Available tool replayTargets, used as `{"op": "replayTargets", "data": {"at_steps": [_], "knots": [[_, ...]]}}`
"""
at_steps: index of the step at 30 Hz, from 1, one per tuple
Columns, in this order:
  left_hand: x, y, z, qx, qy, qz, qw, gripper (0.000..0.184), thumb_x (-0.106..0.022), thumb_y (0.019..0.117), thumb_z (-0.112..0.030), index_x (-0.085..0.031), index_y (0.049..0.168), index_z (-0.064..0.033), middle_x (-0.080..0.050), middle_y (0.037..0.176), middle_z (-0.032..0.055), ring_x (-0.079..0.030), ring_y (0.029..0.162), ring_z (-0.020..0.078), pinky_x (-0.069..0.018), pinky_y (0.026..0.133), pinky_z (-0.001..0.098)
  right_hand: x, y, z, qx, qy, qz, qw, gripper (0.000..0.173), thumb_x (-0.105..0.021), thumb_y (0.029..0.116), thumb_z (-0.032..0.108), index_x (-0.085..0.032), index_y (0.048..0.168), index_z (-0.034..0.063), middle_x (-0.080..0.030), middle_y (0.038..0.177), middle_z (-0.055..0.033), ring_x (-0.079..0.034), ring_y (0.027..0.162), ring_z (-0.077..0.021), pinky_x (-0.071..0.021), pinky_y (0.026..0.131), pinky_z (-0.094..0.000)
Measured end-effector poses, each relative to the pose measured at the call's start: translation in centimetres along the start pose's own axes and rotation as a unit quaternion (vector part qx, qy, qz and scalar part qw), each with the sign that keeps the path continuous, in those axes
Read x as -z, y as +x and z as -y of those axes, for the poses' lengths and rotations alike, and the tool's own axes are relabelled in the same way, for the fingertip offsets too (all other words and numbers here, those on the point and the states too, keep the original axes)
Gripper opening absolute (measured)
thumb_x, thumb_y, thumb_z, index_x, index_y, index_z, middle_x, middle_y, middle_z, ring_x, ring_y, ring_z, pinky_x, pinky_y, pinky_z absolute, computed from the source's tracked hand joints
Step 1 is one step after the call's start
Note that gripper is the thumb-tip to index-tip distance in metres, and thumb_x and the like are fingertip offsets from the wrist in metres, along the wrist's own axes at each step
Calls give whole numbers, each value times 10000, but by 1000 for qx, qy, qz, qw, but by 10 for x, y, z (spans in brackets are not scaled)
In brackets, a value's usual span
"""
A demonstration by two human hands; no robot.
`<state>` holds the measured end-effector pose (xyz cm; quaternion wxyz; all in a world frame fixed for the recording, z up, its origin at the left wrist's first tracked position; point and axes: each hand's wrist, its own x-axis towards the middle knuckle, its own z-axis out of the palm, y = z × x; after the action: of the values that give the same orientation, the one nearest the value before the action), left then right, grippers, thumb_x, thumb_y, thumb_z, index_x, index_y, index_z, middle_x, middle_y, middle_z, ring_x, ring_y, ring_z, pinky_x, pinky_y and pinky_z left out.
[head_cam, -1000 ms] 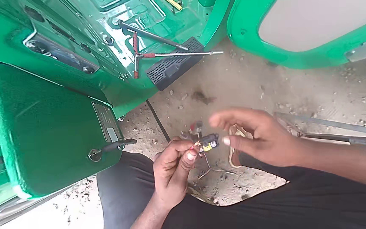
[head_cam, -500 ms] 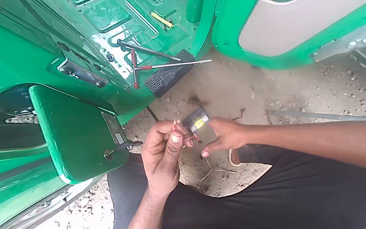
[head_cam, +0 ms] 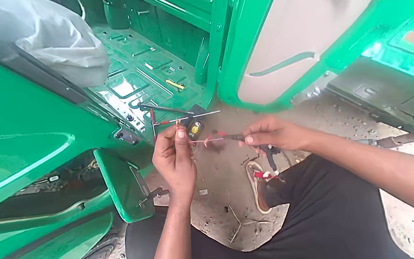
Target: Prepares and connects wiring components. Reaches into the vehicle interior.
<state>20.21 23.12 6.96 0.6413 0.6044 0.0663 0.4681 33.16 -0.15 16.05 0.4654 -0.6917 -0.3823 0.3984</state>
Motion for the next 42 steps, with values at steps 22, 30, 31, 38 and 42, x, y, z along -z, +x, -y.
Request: {"op": "replayTargets", "data": {"at_steps": [22, 30, 31, 38, 42], "knots": [[9, 59, 80, 15, 87, -61, 994, 165, -575, 1049, -134, -639, 1157, -26, -671, 804, 27, -612, 541, 131, -550, 444, 283, 64, 147, 29, -58, 55, 54, 995, 277, -543, 1022, 70, -613, 757, 32, -454, 539, 9, -448, 421, -40, -415, 390, -170], [16, 62, 175, 31, 295, -119, 947, 238, -480, 1092, -250, -621, 1174, -77, -656, 754, -28, -608, 538, 84, -548, 461, 277, 64, 290, -38, -111, 130, -1, 985, 344, -483, 1087, 220, -653, 856, 29, -563, 623, -16, -411, 386, -42, -374, 347, -176], [15, 62, 177, 34, 325, -132, 936, 241, -475, 1094, -255, -623, 1176, -84, -648, 750, -48, -596, 570, 61, -528, 509, 261, 64, 309, -47, -117, 136, 3, 984, 330, -480, 1093, 233, -644, 890, 31, -585, 657, -24, -418, 393, -48, -379, 350, -179], [14, 67, 172, 88, 282, -151, 943, 478, -253, 1131, -349, -549, 1387, -74, -719, 979, 52, -705, 739, 168, -621, 582, 362, 78, 356, -4, 18, -18, 127, 992, 242, -714, 975, 226, -693, 826, 36, -525, 542, 3, -422, 389, -50, -372, 355, -190], [11, 66, 173, 71, 240, -146, 957, 491, -210, 1136, -304, -586, 1282, -24, -723, 928, 67, -684, 651, 162, -611, 554, 336, 93, 354, 47, 67, -231, 68, 968, 187, -845, 856, 271, -757, 889, 109, -595, 610, -5, -461, 412, -68, -395, 363, -219]]}}
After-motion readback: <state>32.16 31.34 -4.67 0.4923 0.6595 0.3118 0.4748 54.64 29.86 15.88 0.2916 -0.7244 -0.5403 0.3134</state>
